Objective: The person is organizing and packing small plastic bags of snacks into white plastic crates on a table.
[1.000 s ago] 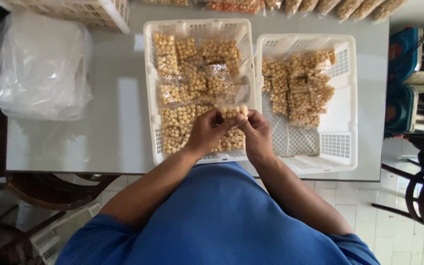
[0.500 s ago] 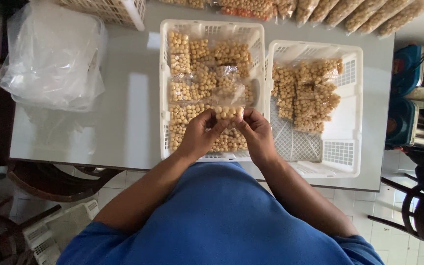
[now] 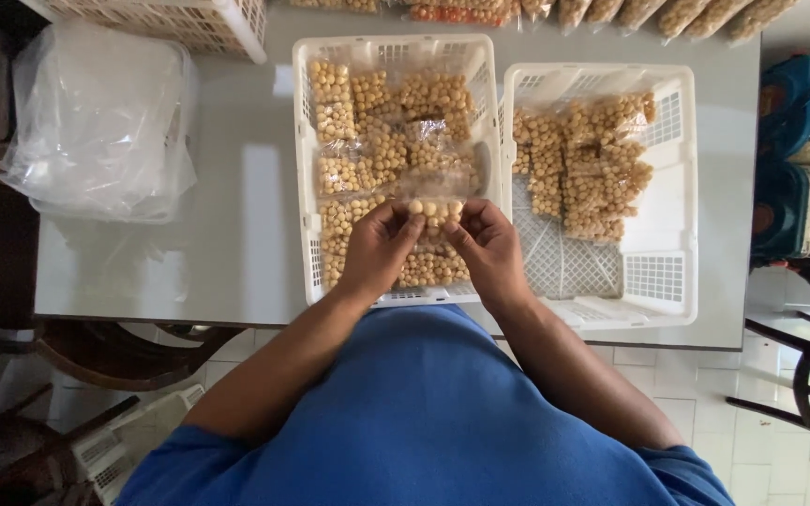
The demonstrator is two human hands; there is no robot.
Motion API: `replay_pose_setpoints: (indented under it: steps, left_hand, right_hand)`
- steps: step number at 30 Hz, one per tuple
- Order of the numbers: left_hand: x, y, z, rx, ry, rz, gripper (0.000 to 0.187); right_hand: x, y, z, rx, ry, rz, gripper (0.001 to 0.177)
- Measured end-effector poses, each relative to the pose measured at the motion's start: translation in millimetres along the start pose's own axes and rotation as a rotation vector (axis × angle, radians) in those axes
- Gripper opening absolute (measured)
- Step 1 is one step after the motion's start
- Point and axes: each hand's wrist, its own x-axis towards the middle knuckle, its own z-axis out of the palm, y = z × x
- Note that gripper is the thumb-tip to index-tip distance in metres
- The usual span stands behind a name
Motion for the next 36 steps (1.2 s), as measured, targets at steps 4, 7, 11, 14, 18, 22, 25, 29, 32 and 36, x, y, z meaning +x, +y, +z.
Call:
replay_pose_setpoints:
  steps: [4,7,11,14,18,22,25,29,32,36]
  left_hand:
    - [-3,-26,1,0.074,0.012,-0.062,0.037]
    - [-8,-41,7,0.037,0.083,-0.017,0.034]
    - [-4,-29,13,0.259,-0.049,0.257,0.036]
    - [-7,-44,8,0.439,-0.11,0.35,0.037]
    - [6,-50,-12,0.525,0.088,0.122,0.068]
    - [13,-50,-27,0.405,-0.037,-0.098,0.061]
    - [38,-29,-47,0.527,0.086,-0.077,0.033]
    - [84,-58,-119,0.97,0.226,-0.109,0.069]
    - [110,-103,-156,1.308,0.139,0.118,0.07]
    - [106,-103,-124,1.418,-0.19,0.319,0.07]
  right_hand:
    - [7,22,-14,-0.051,0.02,0.02,0.036]
    - [11,28,-17,-0.433,0.098,-0.124,0.03]
    - [12,40,-21,-0.445,0.025,-0.026,0.036]
    - [17,62,-35,-0.277,0.041,0.108,0.035]
    - [23,44,-22,-0.404,-0.046,0.2,0.028]
    - [20,50,-15,-0.272,-0.12,0.238,0.031]
    - [25,81,-30,-0.179,-0.173,0.181,0.068]
    - [34,79,-48,-0.213,-0.138,0.232,0.056]
    - [36,76,-64,-0.238,-0.082,0.22,0.048]
    - [44,111,-102,-0.276,0.004,0.156,0.034]
